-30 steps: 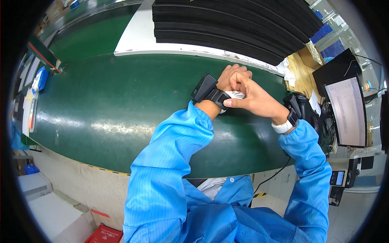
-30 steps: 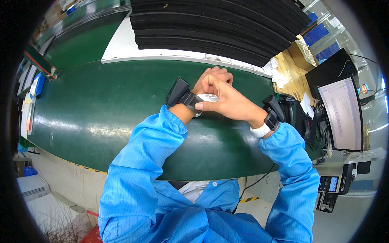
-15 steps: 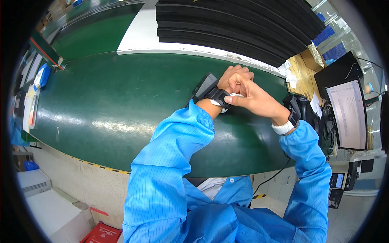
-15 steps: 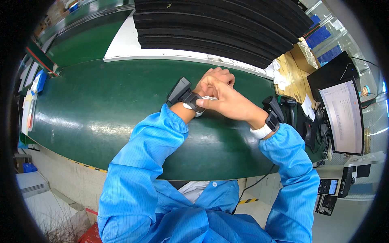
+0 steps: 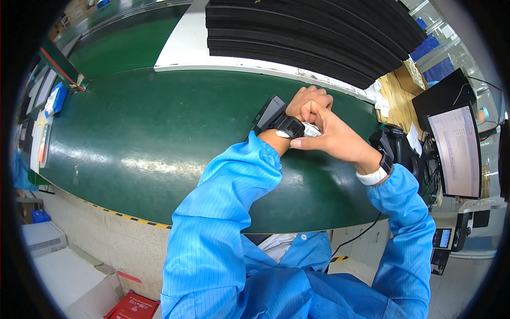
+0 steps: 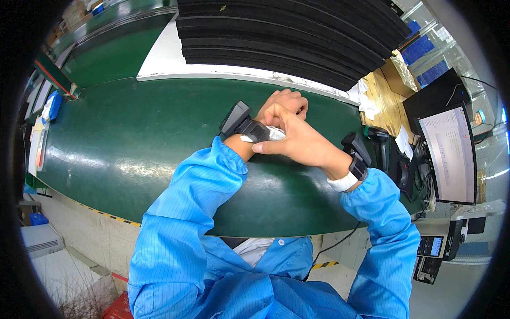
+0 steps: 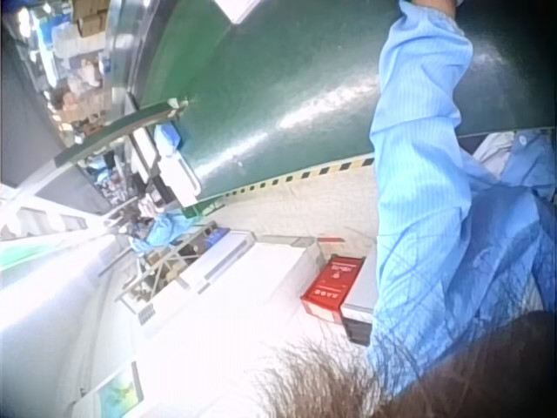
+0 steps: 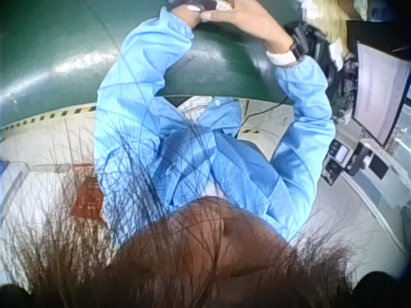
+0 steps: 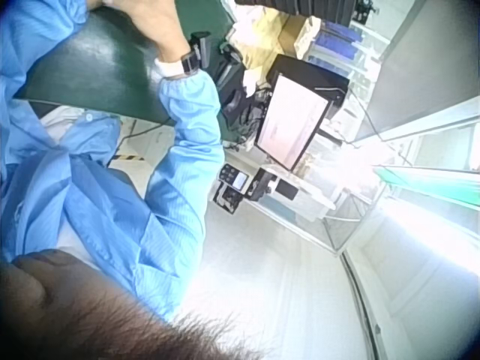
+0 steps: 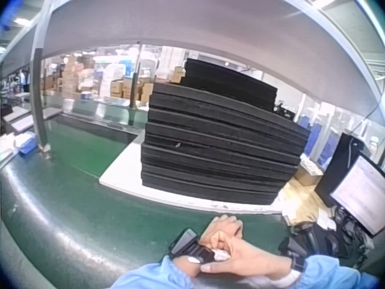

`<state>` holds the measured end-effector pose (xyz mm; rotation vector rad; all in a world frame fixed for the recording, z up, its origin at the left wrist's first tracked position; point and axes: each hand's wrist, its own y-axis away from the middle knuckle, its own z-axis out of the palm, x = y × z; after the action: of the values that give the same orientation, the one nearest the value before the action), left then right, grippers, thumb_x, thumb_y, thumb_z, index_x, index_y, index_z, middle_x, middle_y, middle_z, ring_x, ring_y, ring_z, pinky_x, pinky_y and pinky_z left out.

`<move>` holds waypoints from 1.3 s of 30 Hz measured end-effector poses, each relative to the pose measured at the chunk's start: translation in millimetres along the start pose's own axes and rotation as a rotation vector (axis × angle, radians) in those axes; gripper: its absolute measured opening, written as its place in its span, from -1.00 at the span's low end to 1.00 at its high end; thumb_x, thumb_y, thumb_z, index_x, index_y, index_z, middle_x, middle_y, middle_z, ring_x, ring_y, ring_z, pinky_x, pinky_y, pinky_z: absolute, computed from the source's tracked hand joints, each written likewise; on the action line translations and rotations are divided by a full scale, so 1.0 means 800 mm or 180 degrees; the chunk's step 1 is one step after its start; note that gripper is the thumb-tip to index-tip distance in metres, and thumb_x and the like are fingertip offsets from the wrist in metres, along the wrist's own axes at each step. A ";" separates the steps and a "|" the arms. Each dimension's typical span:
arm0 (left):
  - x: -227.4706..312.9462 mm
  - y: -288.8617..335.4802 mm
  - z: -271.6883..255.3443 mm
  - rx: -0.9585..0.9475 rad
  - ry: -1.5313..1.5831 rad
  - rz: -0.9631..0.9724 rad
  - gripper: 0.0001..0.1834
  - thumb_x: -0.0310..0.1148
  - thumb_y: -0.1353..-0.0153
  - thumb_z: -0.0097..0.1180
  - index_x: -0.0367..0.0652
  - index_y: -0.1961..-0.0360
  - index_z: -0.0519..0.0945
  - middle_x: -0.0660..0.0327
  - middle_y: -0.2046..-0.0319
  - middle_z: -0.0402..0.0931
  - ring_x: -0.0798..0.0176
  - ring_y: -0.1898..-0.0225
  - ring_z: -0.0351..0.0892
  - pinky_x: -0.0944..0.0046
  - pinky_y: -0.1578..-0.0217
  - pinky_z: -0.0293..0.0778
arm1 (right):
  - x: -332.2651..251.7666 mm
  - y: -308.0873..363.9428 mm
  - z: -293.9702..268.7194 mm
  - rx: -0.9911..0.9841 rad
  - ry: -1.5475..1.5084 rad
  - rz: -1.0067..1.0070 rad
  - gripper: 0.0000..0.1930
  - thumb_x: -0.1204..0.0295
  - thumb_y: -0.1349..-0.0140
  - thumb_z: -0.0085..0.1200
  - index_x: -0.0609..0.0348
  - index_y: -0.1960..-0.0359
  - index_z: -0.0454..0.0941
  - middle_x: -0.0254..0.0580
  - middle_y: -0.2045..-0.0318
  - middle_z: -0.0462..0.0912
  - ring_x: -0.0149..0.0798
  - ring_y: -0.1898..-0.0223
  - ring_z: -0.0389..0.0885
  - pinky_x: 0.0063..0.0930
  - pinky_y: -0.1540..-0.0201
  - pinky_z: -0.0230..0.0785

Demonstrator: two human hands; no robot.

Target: The recorder is printing labels, scanning mobile phones, and applying labels to the back of the phones on an assembly line.

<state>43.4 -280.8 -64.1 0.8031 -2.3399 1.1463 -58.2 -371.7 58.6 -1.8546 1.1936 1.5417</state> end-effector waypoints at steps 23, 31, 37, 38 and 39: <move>0.002 0.011 0.007 0.0344 0.0035 0.0160 -0.86 -0.30 -0.19 0.30 -0.07 0.32 0.60 0.28 0.32 0.52 0.11 0.19 0.51 0.11 0.11 0.41 | 0.015 -0.015 -0.003 -0.0101 -0.0419 -0.0006 -0.55 0.45 -0.54 0.15 0.09 -0.37 0.31 -0.24 -0.19 0.52 -0.36 -0.25 0.50 -0.36 -0.36 0.32; -0.005 0.008 0.016 0.0269 -0.0261 0.0031 -0.81 -0.18 -0.18 0.25 -0.02 0.29 0.65 0.28 0.28 0.54 0.11 0.12 0.52 0.08 0.09 0.38 | -0.005 -0.016 0.008 0.0323 0.0524 0.0038 -0.45 0.34 -0.58 0.11 0.04 -0.55 0.34 -0.12 -0.30 0.48 -0.25 -0.37 0.46 -0.26 -0.48 0.25; 0.000 0.011 0.010 0.0316 0.0028 0.0161 -0.81 -0.19 -0.20 0.25 -0.04 0.28 0.67 0.28 0.31 0.54 0.09 0.16 0.51 0.08 0.09 0.38 | -0.006 -0.011 0.007 0.0193 0.0755 -0.0176 -0.39 0.34 -0.56 0.13 0.08 -0.59 0.29 -0.14 -0.15 0.57 -0.20 -0.29 0.51 -0.21 -0.49 0.24; 0.000 0.008 0.009 0.0317 0.0025 0.0164 -0.81 -0.19 -0.20 0.25 -0.04 0.28 0.67 0.28 0.31 0.54 0.09 0.16 0.51 0.08 0.09 0.38 | -0.010 -0.010 0.005 0.0194 0.0757 -0.0181 -0.39 0.34 -0.56 0.13 0.08 -0.59 0.29 -0.14 -0.15 0.57 -0.20 -0.29 0.51 -0.21 -0.49 0.24; -0.002 0.006 0.010 0.0190 -0.0076 0.0089 -0.82 -0.20 -0.22 0.24 -0.05 0.28 0.67 0.28 0.27 0.57 0.09 0.11 0.54 0.05 0.08 0.39 | -0.015 -0.010 0.004 0.0179 0.1053 -0.0159 -0.37 0.35 -0.55 0.14 0.09 -0.60 0.27 -0.12 -0.14 0.58 -0.20 -0.26 0.53 -0.20 -0.48 0.26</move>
<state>40.7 -284.6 -72.7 0.8116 -2.3531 1.2301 -53.2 -361.0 67.7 -2.1416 1.3040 1.1917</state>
